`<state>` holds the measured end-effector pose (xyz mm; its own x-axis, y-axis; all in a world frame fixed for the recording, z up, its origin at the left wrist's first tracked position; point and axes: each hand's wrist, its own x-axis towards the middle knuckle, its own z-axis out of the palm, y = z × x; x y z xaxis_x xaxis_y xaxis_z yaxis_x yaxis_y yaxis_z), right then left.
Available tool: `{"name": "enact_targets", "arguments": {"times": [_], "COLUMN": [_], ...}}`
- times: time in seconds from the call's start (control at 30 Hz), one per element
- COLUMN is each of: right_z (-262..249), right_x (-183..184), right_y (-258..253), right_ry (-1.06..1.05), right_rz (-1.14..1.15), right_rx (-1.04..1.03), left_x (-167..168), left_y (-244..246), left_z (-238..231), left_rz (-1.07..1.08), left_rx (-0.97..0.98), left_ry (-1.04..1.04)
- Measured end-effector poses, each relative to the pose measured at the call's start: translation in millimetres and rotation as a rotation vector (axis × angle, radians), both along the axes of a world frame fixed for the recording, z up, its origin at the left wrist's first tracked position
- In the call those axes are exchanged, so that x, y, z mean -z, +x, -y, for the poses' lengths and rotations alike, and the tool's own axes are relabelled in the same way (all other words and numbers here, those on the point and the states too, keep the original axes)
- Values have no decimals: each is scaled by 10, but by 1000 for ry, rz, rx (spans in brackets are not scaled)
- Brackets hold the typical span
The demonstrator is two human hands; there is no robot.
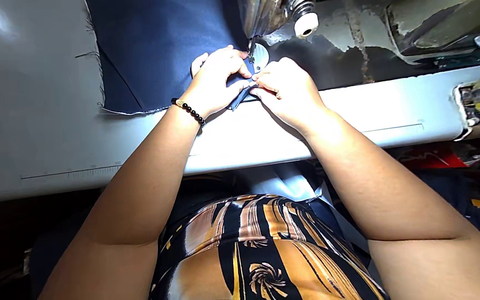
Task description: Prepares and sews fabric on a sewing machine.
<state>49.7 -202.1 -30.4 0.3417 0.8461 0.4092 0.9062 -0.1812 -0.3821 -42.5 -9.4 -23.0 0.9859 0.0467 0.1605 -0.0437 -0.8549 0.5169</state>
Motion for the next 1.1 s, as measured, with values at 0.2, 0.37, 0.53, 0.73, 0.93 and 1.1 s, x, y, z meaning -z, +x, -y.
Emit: {"name": "enact_targets", "arguments": {"times": [0.2,0.37,0.53,0.73,0.93,1.1], "right_z": [-30,-49,-37,-36,-47,37], "right_x": [-10,-29,-8,-19,-20,-87], "right_y": [16,5,-3,-26,-27,-81], "right_ry": [4,-53,-147,-170,-183,-218], "right_rz": [-14,-38,-27,-30,-43,-40], "right_rx": [11,56,68,75,91,47], "left_x": [-29,-66,-102,-98,-101,-109], "left_y": [60,265,444,422,422,404], "left_z": [-57,-203,-296,-255,-227,-181], "left_rz": [-41,-45,-65,-82,-85,-78], "left_rx": [1,-14,-33,-88,-126,-152], "left_ry": [7,58,118,154,190,233]}}
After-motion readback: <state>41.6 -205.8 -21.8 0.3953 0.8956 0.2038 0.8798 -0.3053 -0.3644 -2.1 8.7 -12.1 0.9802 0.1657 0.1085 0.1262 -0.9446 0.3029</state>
